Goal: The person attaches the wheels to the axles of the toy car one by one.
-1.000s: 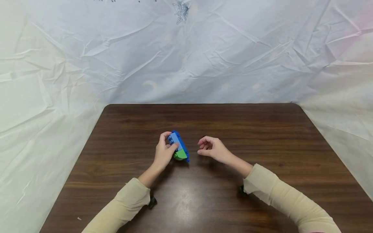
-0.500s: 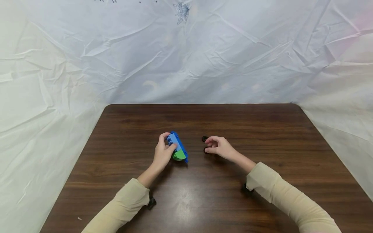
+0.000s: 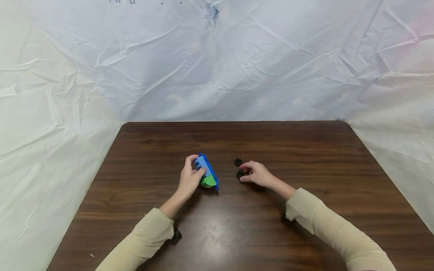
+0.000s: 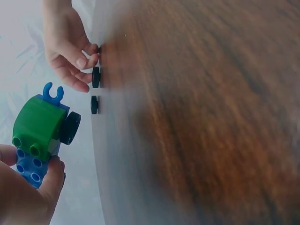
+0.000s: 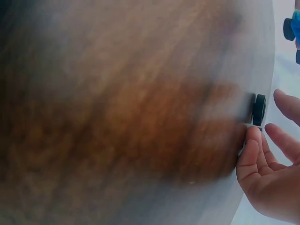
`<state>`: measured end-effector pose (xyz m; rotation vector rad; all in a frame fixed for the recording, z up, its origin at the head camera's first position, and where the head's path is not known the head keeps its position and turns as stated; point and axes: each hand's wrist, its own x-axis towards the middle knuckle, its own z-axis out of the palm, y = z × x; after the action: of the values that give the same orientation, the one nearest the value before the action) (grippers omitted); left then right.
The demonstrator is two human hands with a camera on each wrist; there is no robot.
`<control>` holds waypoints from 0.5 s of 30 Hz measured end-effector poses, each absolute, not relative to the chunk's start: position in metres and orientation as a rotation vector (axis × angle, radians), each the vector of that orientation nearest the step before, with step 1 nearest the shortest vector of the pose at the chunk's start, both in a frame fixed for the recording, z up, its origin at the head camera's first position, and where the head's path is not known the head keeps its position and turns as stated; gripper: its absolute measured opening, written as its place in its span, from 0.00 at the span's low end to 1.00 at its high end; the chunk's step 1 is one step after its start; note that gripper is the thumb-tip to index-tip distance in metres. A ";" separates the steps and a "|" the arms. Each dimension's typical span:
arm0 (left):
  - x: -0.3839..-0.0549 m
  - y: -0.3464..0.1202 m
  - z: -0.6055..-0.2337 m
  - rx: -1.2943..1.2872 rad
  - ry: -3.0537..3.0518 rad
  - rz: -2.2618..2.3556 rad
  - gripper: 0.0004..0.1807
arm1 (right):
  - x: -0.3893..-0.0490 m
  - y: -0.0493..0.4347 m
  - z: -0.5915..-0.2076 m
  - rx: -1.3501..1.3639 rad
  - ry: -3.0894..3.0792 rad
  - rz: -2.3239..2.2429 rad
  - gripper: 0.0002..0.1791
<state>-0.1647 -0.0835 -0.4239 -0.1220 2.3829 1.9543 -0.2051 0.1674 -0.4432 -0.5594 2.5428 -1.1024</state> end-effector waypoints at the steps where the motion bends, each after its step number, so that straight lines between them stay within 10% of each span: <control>1: -0.165 -0.084 -0.424 -0.122 2.382 1.954 0.25 | -0.205 0.167 -0.443 -0.579 2.560 -1.073 0.23; 15: -0.154 -0.081 -0.401 -0.072 2.364 1.957 0.25 | -0.205 0.161 -0.444 -0.635 2.688 -0.838 0.21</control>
<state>-0.1544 -0.0811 -0.4012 -0.0723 2.3638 1.9565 -0.2051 0.1608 -0.4441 -0.6348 2.6884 -0.8375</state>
